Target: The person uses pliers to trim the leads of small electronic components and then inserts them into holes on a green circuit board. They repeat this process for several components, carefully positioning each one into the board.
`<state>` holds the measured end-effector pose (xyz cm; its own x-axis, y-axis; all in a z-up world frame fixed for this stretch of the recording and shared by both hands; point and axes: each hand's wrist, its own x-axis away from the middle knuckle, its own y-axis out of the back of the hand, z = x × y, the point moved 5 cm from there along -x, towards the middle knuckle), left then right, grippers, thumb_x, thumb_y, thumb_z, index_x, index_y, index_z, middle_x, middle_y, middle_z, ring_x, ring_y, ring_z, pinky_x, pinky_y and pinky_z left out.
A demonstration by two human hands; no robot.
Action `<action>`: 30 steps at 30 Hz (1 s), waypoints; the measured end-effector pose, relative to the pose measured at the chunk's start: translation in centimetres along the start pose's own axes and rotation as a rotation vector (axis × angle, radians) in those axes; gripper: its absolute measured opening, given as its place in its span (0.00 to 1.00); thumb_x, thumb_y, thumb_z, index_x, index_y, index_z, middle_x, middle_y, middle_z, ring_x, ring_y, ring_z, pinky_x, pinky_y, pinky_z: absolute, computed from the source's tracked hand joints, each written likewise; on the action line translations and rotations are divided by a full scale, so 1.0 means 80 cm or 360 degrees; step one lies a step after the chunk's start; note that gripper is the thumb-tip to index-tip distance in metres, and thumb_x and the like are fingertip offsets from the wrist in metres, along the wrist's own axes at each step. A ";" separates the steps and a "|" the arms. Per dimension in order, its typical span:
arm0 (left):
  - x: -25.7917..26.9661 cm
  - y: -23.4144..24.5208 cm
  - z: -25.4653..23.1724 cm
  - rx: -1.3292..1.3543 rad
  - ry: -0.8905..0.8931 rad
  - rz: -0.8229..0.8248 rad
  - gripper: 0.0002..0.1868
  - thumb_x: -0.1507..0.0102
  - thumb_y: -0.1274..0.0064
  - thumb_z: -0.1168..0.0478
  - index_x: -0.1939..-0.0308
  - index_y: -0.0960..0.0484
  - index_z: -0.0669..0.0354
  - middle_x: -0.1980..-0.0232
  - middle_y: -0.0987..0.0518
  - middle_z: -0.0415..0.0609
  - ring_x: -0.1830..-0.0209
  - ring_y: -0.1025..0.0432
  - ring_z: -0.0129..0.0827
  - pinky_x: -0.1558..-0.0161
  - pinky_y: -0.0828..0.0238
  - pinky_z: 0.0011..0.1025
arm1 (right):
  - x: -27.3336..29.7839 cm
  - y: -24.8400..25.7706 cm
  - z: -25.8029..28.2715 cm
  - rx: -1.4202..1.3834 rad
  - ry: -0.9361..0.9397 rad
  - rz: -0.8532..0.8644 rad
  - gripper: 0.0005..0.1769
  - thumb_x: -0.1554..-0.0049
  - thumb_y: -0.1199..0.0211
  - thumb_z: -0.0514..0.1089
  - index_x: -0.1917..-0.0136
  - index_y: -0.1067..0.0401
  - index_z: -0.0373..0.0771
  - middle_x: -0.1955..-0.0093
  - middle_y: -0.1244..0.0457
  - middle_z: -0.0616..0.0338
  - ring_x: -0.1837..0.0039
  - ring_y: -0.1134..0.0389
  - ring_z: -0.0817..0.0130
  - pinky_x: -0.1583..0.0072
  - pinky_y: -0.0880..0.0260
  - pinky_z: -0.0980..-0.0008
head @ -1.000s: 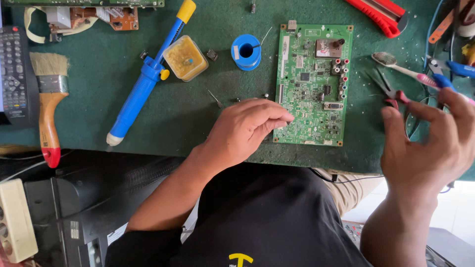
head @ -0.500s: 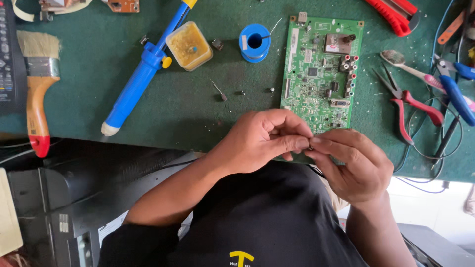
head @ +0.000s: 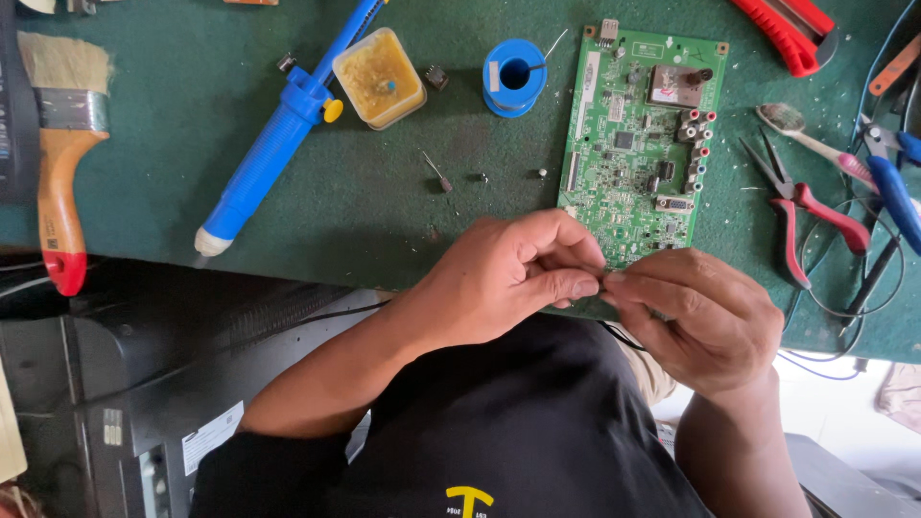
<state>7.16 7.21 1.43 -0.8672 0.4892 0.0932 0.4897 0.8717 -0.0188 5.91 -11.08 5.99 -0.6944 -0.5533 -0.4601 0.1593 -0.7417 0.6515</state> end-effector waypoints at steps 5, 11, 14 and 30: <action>-0.003 0.004 0.000 -0.0001 0.0097 -0.0021 0.08 0.30 0.43 0.59 0.48 0.20 0.54 0.60 0.13 0.40 0.69 0.24 0.23 0.60 0.24 0.24 | -0.003 -0.003 -0.002 0.0208 0.0059 0.0062 0.05 0.38 0.29 0.34 0.51 0.22 0.30 0.53 0.29 0.47 0.55 0.27 0.52 0.49 0.25 0.58; 0.006 0.031 -0.012 -0.0782 -0.0519 -0.0430 0.09 0.27 0.41 0.62 0.44 0.21 0.55 0.46 0.16 0.46 0.51 0.20 0.37 0.51 0.22 0.35 | -0.008 -0.009 -0.016 0.0306 -0.0185 0.0065 0.03 0.34 0.29 0.27 0.50 0.23 0.24 0.52 0.30 0.44 0.52 0.30 0.52 0.45 0.30 0.57; 0.011 0.030 -0.009 -0.1096 -0.0710 -0.0403 0.09 0.28 0.36 0.63 0.46 0.20 0.58 0.41 0.22 0.50 0.46 0.24 0.46 0.42 0.26 0.43 | -0.011 -0.013 -0.016 0.0390 -0.0222 0.0111 0.03 0.33 0.29 0.28 0.50 0.22 0.27 0.52 0.29 0.48 0.52 0.31 0.52 0.43 0.32 0.56; 0.012 0.022 -0.009 -0.1469 -0.0747 -0.0286 0.08 0.30 0.35 0.62 0.52 0.19 0.57 0.36 0.24 0.52 0.47 0.30 0.46 0.42 0.29 0.40 | -0.016 -0.019 -0.018 0.0538 -0.0247 0.0287 0.01 0.31 0.30 0.34 0.47 0.20 0.32 0.49 0.29 0.53 0.51 0.32 0.55 0.42 0.31 0.57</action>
<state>7.25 9.18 2.22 -0.7853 0.4891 -0.3797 0.0580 0.6686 0.7413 7.56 -9.73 4.74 -0.7780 -0.5802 -0.2410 0.0664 -0.4574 0.8868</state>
